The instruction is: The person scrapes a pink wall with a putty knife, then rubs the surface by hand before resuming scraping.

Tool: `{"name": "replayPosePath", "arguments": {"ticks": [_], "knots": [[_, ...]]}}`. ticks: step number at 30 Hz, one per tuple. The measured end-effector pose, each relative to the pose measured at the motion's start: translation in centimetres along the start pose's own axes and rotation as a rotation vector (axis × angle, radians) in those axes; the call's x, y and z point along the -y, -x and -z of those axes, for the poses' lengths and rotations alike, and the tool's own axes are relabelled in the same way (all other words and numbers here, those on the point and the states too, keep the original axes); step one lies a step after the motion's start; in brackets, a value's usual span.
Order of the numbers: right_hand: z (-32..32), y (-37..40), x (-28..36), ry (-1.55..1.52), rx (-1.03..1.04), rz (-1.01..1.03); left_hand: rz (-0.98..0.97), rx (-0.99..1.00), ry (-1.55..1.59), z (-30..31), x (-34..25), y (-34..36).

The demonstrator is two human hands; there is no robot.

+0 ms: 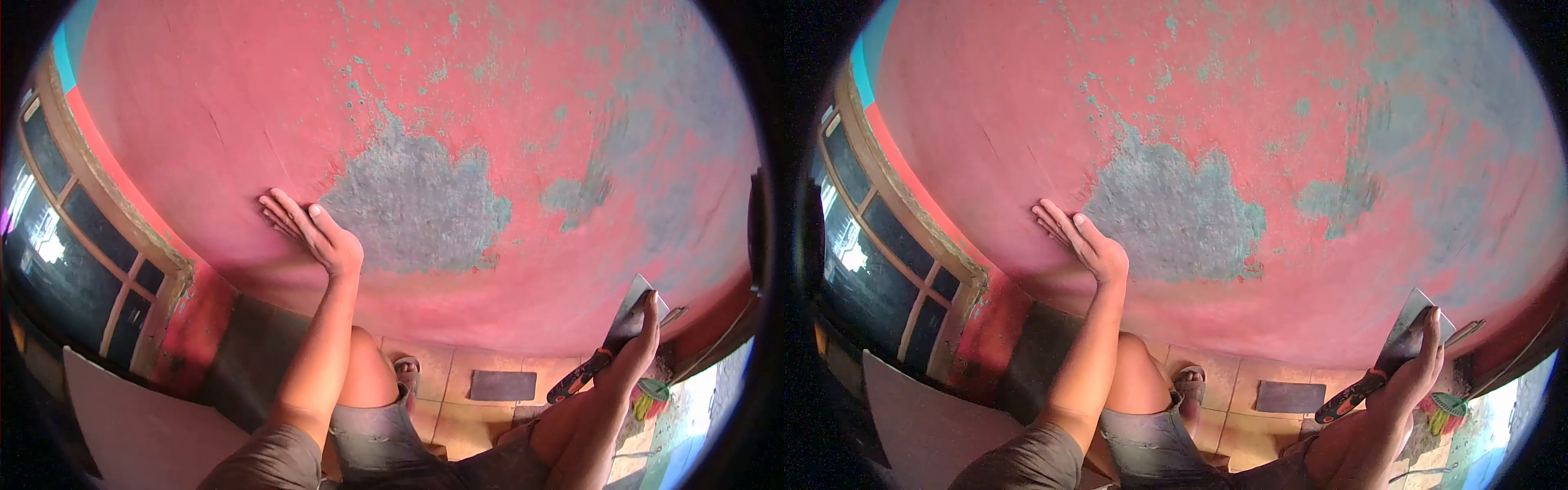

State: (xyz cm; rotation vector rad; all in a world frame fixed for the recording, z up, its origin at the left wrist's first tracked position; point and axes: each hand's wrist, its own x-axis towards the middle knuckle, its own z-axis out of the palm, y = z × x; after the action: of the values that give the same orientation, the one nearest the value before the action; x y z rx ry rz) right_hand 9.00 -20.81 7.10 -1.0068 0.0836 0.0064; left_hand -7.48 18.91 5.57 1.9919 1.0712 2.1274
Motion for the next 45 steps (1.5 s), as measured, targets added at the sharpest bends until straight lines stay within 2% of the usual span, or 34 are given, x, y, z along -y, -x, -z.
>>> {"name": "replayPosePath", "arguments": {"ticks": [8,45], "knots": [[-1.0,0.4,0.1,0.092,-0.091,0.037,-0.002,0.013,0.018,0.1,-0.3,0.0],[-0.7,0.8,0.5,0.049,-0.050,0.042,0.061,0.016,0.053,-0.1,-0.4,0.4]]}}
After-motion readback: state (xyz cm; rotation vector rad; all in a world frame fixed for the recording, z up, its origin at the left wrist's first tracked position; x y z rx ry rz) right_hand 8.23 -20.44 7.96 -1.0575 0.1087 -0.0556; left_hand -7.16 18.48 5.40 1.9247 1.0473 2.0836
